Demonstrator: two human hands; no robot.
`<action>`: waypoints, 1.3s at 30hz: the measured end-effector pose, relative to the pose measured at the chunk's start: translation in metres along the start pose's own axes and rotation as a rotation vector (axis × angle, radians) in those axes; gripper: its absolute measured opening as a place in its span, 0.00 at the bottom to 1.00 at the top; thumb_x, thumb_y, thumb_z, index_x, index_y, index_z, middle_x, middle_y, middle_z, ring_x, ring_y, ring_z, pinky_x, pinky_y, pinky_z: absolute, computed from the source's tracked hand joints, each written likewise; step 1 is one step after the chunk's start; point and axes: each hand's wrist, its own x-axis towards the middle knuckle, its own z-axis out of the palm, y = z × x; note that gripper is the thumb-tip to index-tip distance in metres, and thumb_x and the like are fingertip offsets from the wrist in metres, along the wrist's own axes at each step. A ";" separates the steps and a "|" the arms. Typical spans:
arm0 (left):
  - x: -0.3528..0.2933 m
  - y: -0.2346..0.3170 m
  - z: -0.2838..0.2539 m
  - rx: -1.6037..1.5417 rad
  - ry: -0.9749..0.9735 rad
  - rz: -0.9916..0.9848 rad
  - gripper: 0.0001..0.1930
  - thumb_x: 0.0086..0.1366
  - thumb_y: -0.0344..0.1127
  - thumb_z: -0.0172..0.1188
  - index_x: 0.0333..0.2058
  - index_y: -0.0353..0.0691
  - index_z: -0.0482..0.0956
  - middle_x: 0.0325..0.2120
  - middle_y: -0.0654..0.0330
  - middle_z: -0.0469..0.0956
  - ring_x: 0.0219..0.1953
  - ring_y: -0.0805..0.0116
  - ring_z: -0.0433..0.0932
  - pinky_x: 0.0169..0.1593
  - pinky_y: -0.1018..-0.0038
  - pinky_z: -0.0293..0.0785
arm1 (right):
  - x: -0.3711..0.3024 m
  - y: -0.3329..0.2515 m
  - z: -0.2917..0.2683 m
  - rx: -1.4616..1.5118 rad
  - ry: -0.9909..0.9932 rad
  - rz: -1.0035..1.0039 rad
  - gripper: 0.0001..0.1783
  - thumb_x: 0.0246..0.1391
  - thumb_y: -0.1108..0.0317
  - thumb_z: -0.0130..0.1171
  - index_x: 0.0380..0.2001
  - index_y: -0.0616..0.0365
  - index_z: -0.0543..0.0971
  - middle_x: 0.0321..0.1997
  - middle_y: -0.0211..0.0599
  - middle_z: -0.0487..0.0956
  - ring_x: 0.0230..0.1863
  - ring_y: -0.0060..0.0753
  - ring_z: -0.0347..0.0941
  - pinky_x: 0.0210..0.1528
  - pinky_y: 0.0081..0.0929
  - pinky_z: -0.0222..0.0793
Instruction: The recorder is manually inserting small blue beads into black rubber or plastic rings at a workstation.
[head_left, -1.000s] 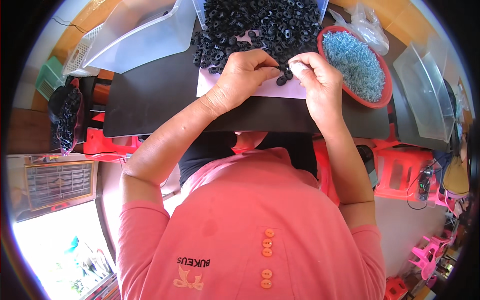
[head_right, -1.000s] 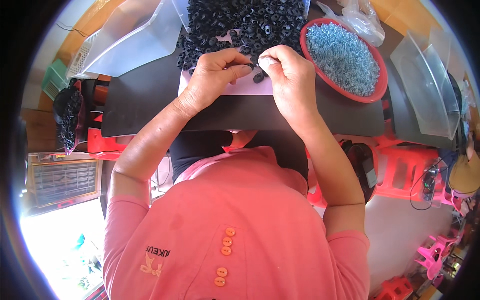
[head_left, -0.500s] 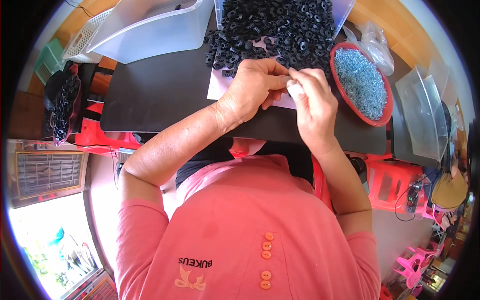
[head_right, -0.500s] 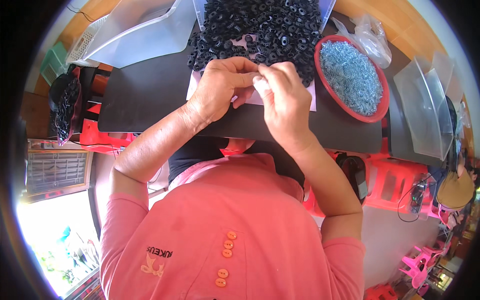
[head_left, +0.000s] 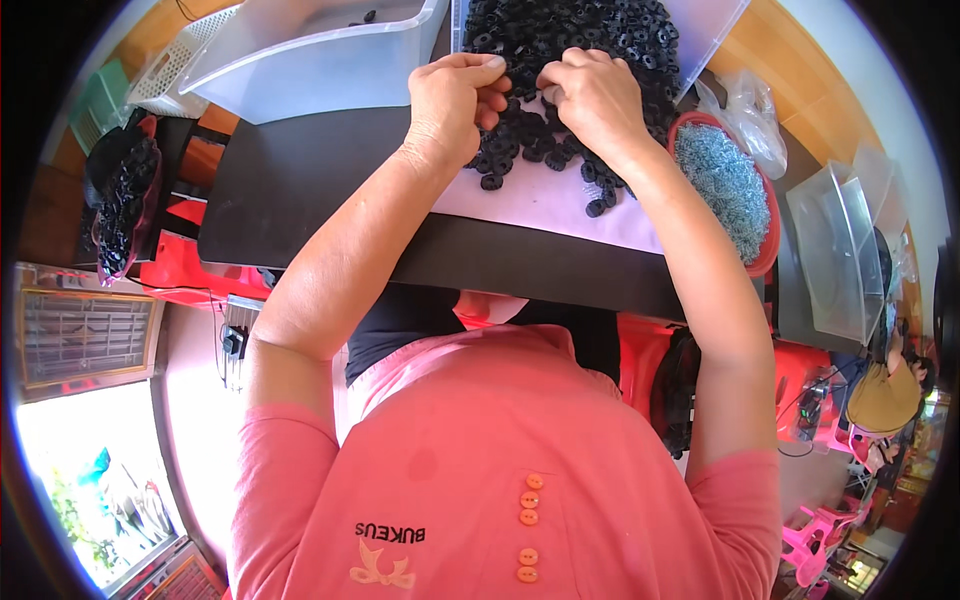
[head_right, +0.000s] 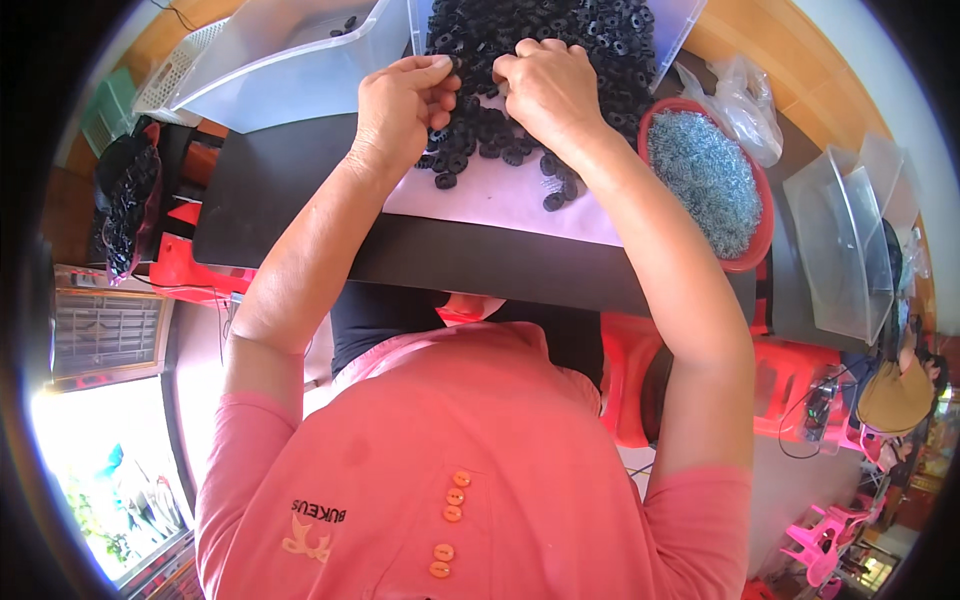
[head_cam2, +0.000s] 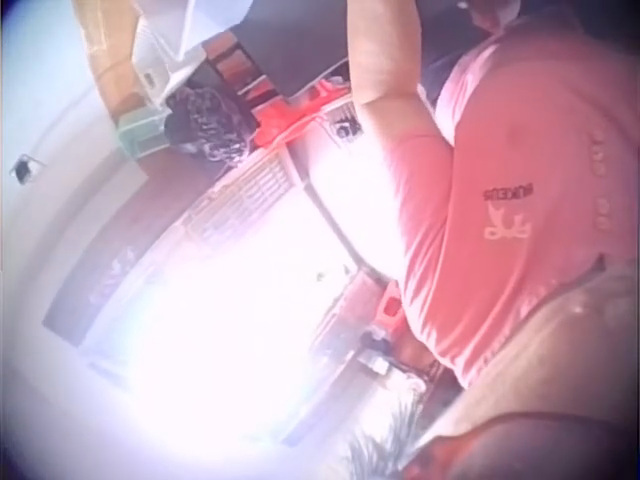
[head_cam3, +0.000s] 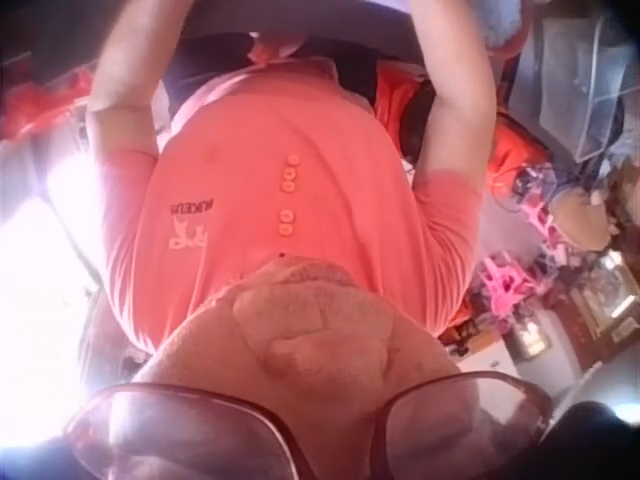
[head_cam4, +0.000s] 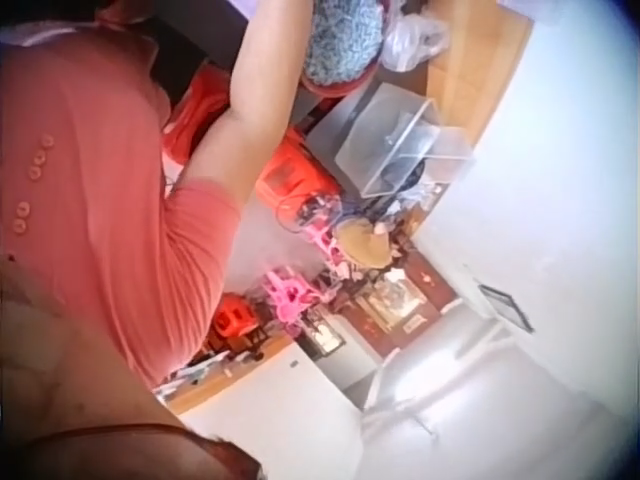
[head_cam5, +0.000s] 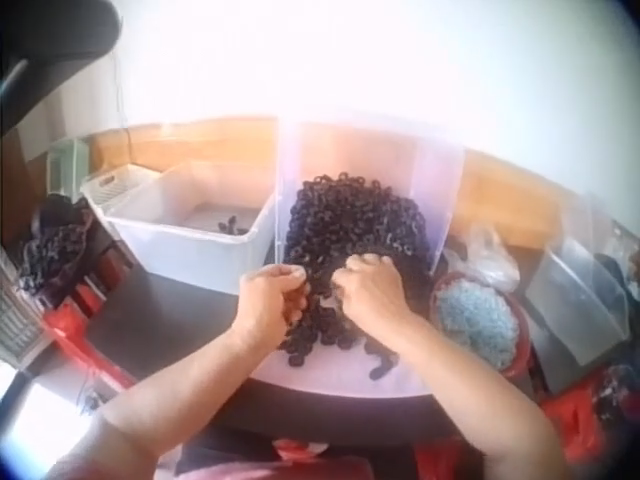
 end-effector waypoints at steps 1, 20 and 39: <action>-0.003 0.002 0.001 0.010 -0.034 -0.021 0.08 0.64 0.31 0.61 0.37 0.30 0.78 0.26 0.58 0.78 0.23 0.73 0.73 0.24 0.79 0.67 | 0.001 0.000 0.006 -0.034 -0.101 0.043 0.05 0.46 0.66 0.63 0.29 0.47 0.85 0.34 0.32 0.81 0.44 0.39 0.75 0.46 0.40 0.65; -0.007 0.007 0.003 -0.025 -0.112 -0.049 0.07 0.63 0.30 0.61 0.34 0.32 0.78 0.25 0.58 0.77 0.23 0.73 0.74 0.22 0.79 0.65 | 0.011 -0.011 0.006 -0.038 -0.349 0.115 0.06 0.50 0.63 0.61 0.32 0.47 0.83 0.38 0.35 0.80 0.48 0.42 0.74 0.48 0.43 0.63; -0.011 0.000 0.010 0.140 -0.139 0.043 0.08 0.63 0.28 0.61 0.38 0.29 0.79 0.27 0.57 0.79 0.24 0.74 0.75 0.23 0.80 0.69 | 0.001 -0.004 -0.030 1.145 -0.114 0.507 0.03 0.52 0.74 0.59 0.30 0.63 0.78 0.28 0.31 0.79 0.32 0.22 0.75 0.37 0.22 0.70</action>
